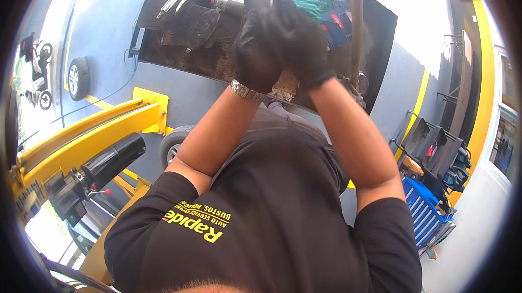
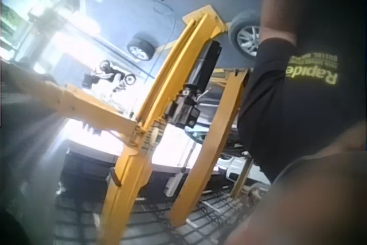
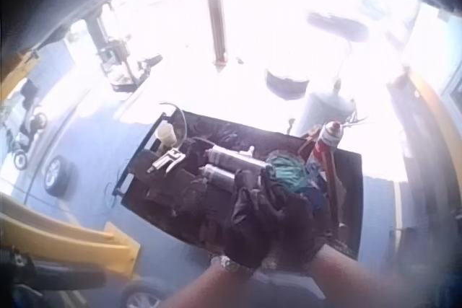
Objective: The person handles a metal funnel and places it on a cart, then picks up brake pads and uses sandpaper to smooth their surfaces. The person repeatedly sands each pad and places them on the cart.
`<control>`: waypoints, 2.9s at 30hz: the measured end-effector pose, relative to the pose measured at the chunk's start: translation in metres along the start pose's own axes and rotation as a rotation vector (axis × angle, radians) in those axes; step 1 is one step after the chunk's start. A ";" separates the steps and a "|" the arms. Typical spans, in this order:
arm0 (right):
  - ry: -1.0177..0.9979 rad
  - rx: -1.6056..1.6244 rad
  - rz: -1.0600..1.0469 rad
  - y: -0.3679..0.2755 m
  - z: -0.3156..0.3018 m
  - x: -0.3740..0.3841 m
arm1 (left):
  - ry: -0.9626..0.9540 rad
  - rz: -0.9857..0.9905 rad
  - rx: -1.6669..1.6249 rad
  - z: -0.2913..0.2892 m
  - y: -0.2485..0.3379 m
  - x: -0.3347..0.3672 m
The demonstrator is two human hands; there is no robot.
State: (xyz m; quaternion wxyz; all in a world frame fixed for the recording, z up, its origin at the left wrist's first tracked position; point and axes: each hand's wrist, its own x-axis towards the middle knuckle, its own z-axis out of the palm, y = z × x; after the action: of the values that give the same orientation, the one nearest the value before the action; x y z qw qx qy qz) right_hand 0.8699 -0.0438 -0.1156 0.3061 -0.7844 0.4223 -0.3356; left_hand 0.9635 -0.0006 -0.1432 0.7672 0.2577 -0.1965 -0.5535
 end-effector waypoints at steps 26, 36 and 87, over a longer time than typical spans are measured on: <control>0.029 0.637 0.243 0.035 0.001 -0.030 | -0.208 0.940 1.724 0.000 -0.011 0.015; -0.199 -0.430 -0.043 0.000 -0.048 -0.013 | -0.153 0.206 0.947 -0.004 -0.017 0.012; -0.020 -0.153 -0.276 -0.011 0.006 0.039 | 0.119 1.122 1.760 -0.029 0.008 0.055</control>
State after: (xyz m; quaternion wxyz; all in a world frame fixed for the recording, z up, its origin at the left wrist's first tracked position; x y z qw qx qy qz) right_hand 0.8960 -0.0712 -0.1000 0.2009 -0.8593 0.3318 -0.3334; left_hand 1.0030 -0.0454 -0.1602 0.4637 0.6242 -0.5835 0.2344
